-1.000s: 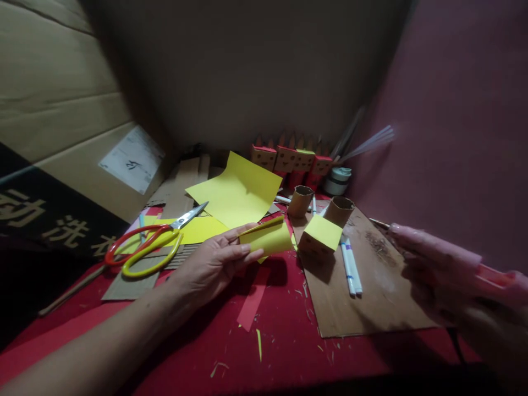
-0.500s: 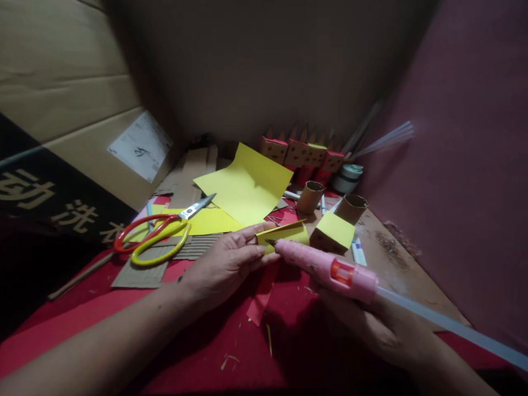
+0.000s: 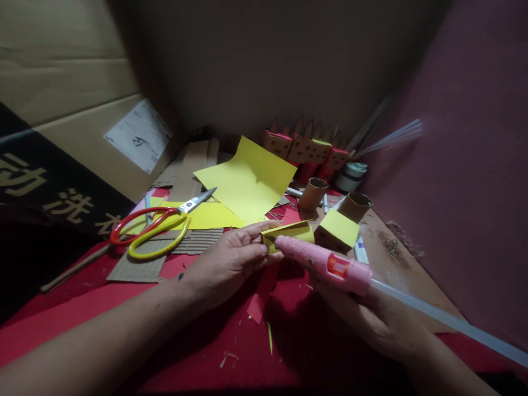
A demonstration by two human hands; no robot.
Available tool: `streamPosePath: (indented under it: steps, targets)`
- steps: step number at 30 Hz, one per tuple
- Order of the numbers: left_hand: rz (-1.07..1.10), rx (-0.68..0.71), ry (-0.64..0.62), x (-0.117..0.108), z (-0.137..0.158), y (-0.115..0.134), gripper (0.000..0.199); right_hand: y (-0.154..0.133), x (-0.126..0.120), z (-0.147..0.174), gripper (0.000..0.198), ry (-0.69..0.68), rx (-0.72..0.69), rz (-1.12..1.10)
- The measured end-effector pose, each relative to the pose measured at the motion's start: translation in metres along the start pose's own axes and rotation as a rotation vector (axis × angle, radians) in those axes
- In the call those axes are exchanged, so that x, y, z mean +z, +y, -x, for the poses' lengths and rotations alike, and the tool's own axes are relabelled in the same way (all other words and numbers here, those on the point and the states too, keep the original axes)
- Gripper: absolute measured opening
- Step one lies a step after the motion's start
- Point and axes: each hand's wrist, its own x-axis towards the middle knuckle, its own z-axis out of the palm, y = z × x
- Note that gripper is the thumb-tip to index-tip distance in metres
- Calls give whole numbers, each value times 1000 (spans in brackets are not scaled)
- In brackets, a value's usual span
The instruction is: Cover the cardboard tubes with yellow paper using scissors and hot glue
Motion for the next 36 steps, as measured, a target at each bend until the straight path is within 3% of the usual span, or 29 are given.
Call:
streamPosePath:
  steps: [15,36]
  targets:
    - [20,16,-55,-1,-1,-1,40,10,2,9,58,-40,91,-49]
    - [20,-20,-31,-1,-1,0,47,8,0,9,51,-16,95,-39]
